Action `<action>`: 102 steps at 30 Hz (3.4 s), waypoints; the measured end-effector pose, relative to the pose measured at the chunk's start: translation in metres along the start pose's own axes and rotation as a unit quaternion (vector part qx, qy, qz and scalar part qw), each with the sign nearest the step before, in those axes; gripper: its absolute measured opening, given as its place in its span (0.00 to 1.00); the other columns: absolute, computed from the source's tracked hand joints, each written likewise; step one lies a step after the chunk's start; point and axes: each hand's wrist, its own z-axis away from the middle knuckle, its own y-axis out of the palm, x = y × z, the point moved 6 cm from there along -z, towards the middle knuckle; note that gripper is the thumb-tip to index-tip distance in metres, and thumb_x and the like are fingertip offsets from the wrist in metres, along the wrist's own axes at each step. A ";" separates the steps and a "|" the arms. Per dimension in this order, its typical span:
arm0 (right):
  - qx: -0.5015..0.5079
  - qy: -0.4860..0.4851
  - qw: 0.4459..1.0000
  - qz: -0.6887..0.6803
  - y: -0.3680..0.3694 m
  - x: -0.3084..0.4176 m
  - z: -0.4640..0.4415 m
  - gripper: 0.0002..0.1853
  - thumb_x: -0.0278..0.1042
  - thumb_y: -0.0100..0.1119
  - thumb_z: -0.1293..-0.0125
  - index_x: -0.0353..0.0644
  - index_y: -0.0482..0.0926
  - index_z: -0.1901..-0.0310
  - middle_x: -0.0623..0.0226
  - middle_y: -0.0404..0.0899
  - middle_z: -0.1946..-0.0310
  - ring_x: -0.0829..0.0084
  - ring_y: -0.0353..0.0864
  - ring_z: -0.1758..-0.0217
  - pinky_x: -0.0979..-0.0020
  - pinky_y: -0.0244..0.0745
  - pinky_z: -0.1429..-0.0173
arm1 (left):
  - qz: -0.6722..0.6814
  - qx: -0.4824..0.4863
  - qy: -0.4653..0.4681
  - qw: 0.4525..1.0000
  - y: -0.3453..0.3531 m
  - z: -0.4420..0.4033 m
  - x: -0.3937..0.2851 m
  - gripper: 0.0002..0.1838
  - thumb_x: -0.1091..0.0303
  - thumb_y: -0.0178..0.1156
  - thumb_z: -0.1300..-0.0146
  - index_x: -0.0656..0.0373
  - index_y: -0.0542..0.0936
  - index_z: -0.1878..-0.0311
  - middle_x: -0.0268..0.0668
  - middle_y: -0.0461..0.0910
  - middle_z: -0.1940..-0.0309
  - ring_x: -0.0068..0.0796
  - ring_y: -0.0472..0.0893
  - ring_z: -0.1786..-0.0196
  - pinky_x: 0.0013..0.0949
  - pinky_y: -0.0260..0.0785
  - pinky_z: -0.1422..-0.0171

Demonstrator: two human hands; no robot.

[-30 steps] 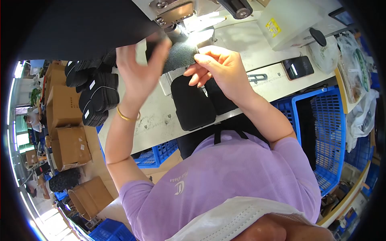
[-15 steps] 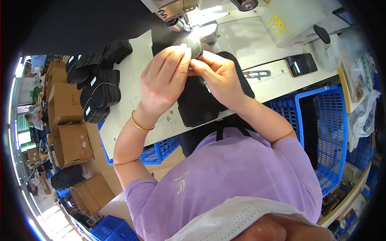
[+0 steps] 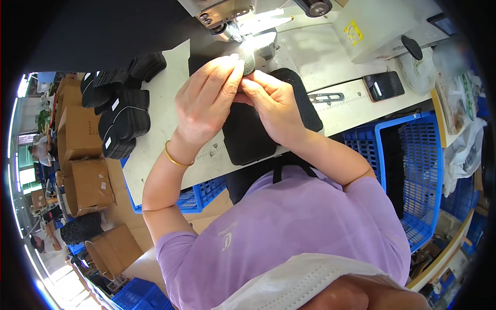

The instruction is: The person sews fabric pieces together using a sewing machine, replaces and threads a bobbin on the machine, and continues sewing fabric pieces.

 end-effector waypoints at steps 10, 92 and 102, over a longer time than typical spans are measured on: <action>-0.015 0.021 0.997 -0.067 0.006 -0.001 -0.009 0.12 0.25 0.46 0.25 0.29 0.76 0.48 0.62 0.79 0.50 0.76 0.79 0.47 0.69 0.76 0.38 | 0.003 0.003 0.012 1.000 0.003 -0.001 0.010 0.18 0.74 0.62 0.56 0.67 0.84 0.57 0.42 0.83 0.58 0.37 0.84 0.53 0.35 0.80 0.53; -0.022 0.049 0.959 0.277 -0.016 0.048 0.011 0.13 0.33 0.53 0.32 0.35 0.78 0.72 0.67 0.82 0.80 0.82 0.79 0.77 0.79 0.74 0.71 | -0.062 -0.091 0.006 0.994 -0.001 0.027 -0.038 0.16 0.78 0.66 0.52 0.62 0.85 0.56 0.40 0.81 0.57 0.36 0.80 0.53 0.36 0.77 0.51; -0.007 0.032 0.976 0.216 -0.022 0.037 -0.017 0.13 0.34 0.52 0.30 0.37 0.81 0.70 0.67 0.83 0.78 0.84 0.77 0.78 0.81 0.70 0.75 | -0.055 -0.086 0.026 0.994 0.006 0.012 -0.013 0.15 0.72 0.69 0.54 0.67 0.86 0.61 0.40 0.84 0.61 0.38 0.84 0.55 0.36 0.80 0.52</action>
